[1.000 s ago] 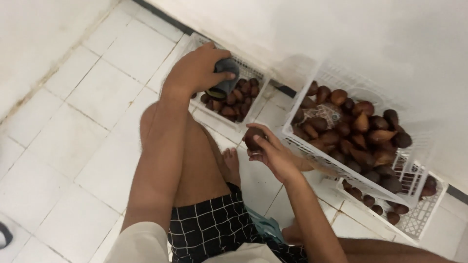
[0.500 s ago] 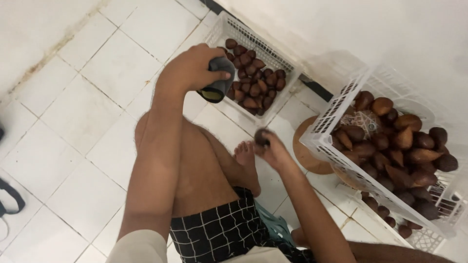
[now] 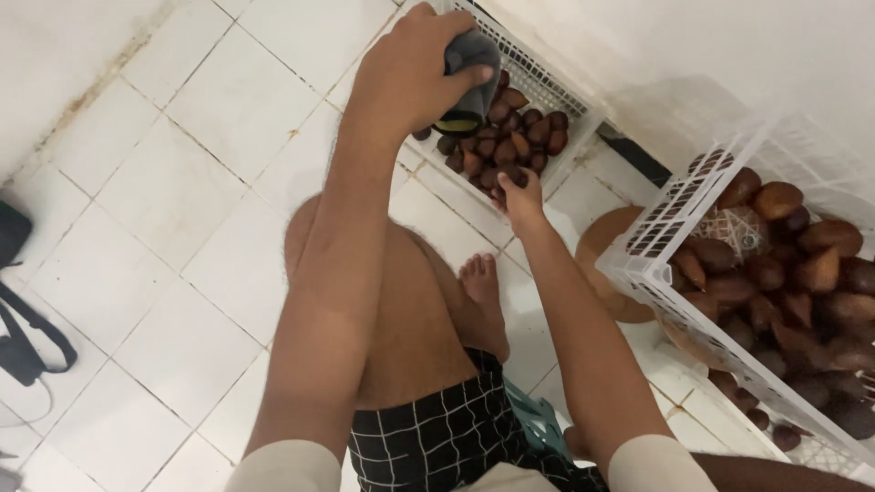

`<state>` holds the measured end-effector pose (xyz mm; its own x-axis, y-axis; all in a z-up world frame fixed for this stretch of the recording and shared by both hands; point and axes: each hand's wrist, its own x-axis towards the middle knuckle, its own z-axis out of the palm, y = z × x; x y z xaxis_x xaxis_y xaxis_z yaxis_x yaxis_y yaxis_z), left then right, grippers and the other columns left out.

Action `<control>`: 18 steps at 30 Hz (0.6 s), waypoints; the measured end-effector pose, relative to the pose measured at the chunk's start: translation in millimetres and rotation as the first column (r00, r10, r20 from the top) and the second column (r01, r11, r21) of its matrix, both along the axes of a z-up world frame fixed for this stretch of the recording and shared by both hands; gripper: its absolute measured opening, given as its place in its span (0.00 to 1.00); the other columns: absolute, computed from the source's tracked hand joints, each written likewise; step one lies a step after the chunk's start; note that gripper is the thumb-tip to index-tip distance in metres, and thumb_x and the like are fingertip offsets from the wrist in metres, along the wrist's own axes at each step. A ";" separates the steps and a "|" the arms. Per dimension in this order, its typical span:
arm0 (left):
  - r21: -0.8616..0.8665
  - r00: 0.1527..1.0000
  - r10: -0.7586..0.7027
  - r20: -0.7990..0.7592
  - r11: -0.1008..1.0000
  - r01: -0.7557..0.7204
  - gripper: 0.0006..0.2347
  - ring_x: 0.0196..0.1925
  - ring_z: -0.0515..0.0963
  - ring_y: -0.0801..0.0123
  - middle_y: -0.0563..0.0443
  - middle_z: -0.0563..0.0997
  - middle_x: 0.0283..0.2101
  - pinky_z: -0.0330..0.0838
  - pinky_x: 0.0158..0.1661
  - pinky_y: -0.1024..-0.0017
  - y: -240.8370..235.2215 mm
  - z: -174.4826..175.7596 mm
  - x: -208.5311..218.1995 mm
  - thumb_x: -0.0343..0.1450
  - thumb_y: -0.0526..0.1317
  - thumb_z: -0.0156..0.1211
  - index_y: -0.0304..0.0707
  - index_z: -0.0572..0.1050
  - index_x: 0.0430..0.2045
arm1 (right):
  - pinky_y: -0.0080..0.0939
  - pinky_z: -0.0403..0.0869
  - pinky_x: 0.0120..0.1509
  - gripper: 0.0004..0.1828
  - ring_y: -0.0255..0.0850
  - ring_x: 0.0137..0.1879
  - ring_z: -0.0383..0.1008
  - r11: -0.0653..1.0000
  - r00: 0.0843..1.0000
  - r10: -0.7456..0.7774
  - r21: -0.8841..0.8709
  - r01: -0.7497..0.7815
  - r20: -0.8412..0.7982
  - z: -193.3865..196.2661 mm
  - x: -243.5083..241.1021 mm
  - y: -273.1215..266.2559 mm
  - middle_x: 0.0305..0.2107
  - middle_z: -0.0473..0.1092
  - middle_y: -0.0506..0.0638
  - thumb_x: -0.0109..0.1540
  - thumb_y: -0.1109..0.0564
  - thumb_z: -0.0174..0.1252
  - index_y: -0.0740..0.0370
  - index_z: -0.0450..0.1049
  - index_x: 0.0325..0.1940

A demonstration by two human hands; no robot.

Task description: The person sits on a tiled floor and repeatedly rubs brown nut-like objects with a grey cloth, handling them one at a time from a white plastic crate. The person transfers some rubbed items into a second crate to the left.

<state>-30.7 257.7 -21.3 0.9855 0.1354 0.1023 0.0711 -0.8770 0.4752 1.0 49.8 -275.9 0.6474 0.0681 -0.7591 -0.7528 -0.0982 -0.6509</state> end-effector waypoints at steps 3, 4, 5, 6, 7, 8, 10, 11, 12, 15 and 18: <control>-0.047 1.000 0.016 -0.020 0.999 -0.017 0.14 0.36 0.76 0.47 0.44 0.72 0.41 0.71 0.31 0.51 -1.2 7.1 -0.7 0.75 0.49 0.63 0.46 0.75 0.50 | 0.47 0.81 0.58 0.35 0.44 0.52 0.80 0.986 0.988 -0.154 0.070 0.153 0.002 -16.5 4.3 2.1 0.58 0.69 0.58 0.66 0.61 0.56 0.54 0.54 0.76; -0.047 1.000 0.014 -0.017 0.999 -0.014 0.14 0.36 0.76 0.47 0.44 0.72 0.41 0.71 0.31 0.51 -1.8 8.3 0.1 0.75 0.49 0.63 0.46 0.75 0.50 | 0.47 0.81 0.58 0.35 0.44 0.52 0.80 0.985 0.988 -0.156 0.072 0.155 0.004 -21.0 4.8 0.8 0.58 0.69 0.58 0.66 0.61 0.56 0.54 0.54 0.76; -0.052 0.999 0.017 -0.045 0.998 -0.019 0.15 0.37 0.76 0.48 0.44 0.72 0.44 0.71 0.32 0.52 -2.7 9.5 0.7 0.75 0.49 0.62 0.46 0.74 0.53 | 0.47 0.79 0.63 0.32 0.43 0.54 0.78 0.976 0.978 -0.207 0.082 0.204 0.028 -25.6 5.1 -0.8 0.57 0.69 0.58 0.64 0.63 0.57 0.56 0.56 0.72; -0.057 0.997 0.021 -0.073 0.998 -0.025 0.17 0.39 0.76 0.48 0.44 0.72 0.46 0.71 0.34 0.52 -4.1 10.4 0.5 0.75 0.50 0.61 0.47 0.73 0.56 | 0.47 0.77 0.68 0.29 0.42 0.56 0.77 0.964 0.965 -0.256 0.093 0.251 0.050 -30.3 4.4 -3.1 0.55 0.69 0.59 0.63 0.65 0.58 0.58 0.58 0.67; -0.057 0.997 0.019 -0.072 0.998 -0.023 0.17 0.39 0.76 0.48 0.44 0.72 0.46 0.71 0.34 0.52 -5.1 11.4 1.2 0.75 0.50 0.61 0.47 0.73 0.56 | 0.47 0.77 0.68 0.29 0.42 0.56 0.77 0.963 0.965 -0.258 0.093 0.253 0.052 -29.7 2.5 -5.5 0.55 0.69 0.59 0.63 0.65 0.58 0.58 0.58 0.67; -0.058 0.997 0.019 -0.079 0.998 -0.023 0.16 0.38 0.76 0.48 0.44 0.72 0.46 0.71 0.33 0.52 -6.0 12.8 1.7 0.75 0.50 0.61 0.47 0.73 0.54 | 0.47 0.76 0.68 0.28 0.42 0.54 0.77 0.955 0.959 -0.277 0.125 0.268 0.056 -28.8 0.4 -7.5 0.52 0.70 0.58 0.63 0.66 0.58 0.58 0.60 0.65; -0.056 0.996 0.015 -0.083 0.998 -0.020 0.16 0.37 0.77 0.48 0.44 0.72 0.46 0.72 0.33 0.52 -8.4 15.4 2.3 0.75 0.50 0.61 0.48 0.74 0.53 | 0.47 0.75 0.69 0.26 0.41 0.52 0.77 0.945 0.952 -0.299 0.160 0.286 0.062 -22.8 -2.7 -10.6 0.49 0.71 0.57 0.63 0.66 0.58 0.58 0.62 0.64; -0.050 0.997 0.014 -0.078 0.999 -0.018 0.16 0.38 0.77 0.49 0.45 0.73 0.46 0.71 0.33 0.52 -9.9 16.6 2.4 0.75 0.50 0.62 0.47 0.74 0.53 | 0.46 0.75 0.69 0.26 0.43 0.55 0.76 0.928 0.941 -0.335 0.193 0.318 0.058 -17.7 -3.8 -11.6 0.54 0.68 0.60 0.62 0.67 0.59 0.58 0.63 0.63; -0.044 0.997 0.012 -0.072 0.999 -0.016 0.16 0.39 0.76 0.49 0.45 0.73 0.46 0.71 0.33 0.53 -11.7 18.3 2.7 0.75 0.50 0.62 0.47 0.74 0.53 | 0.45 0.76 0.69 0.25 0.45 0.59 0.75 0.909 0.927 -0.371 0.227 0.350 0.054 -12.2 -4.6 -13.0 0.59 0.66 0.63 0.62 0.67 0.59 0.59 0.64 0.63; -0.022 1.000 -0.010 -0.026 1.000 0.010 0.16 0.41 0.76 0.47 0.43 0.74 0.48 0.72 0.34 0.51 -18.4 22.3 4.8 0.75 0.51 0.62 0.47 0.74 0.53 | 0.46 0.77 0.68 0.16 0.47 0.66 0.72 0.894 0.908 -0.392 0.296 0.337 0.150 15.2 0.9 -11.2 0.65 0.64 0.63 0.65 0.64 0.56 0.60 0.66 0.57; 0.025 0.998 -0.034 0.059 0.999 0.033 0.15 0.41 0.77 0.45 0.41 0.75 0.48 0.73 0.35 0.48 -26.1 18.2 14.2 0.76 0.50 0.63 0.46 0.74 0.52 | 0.49 0.76 0.70 0.15 0.41 0.58 0.76 0.870 0.855 -0.442 0.362 0.335 0.272 48.6 14.0 -5.3 0.51 0.70 0.53 0.66 0.64 0.56 0.59 0.69 0.56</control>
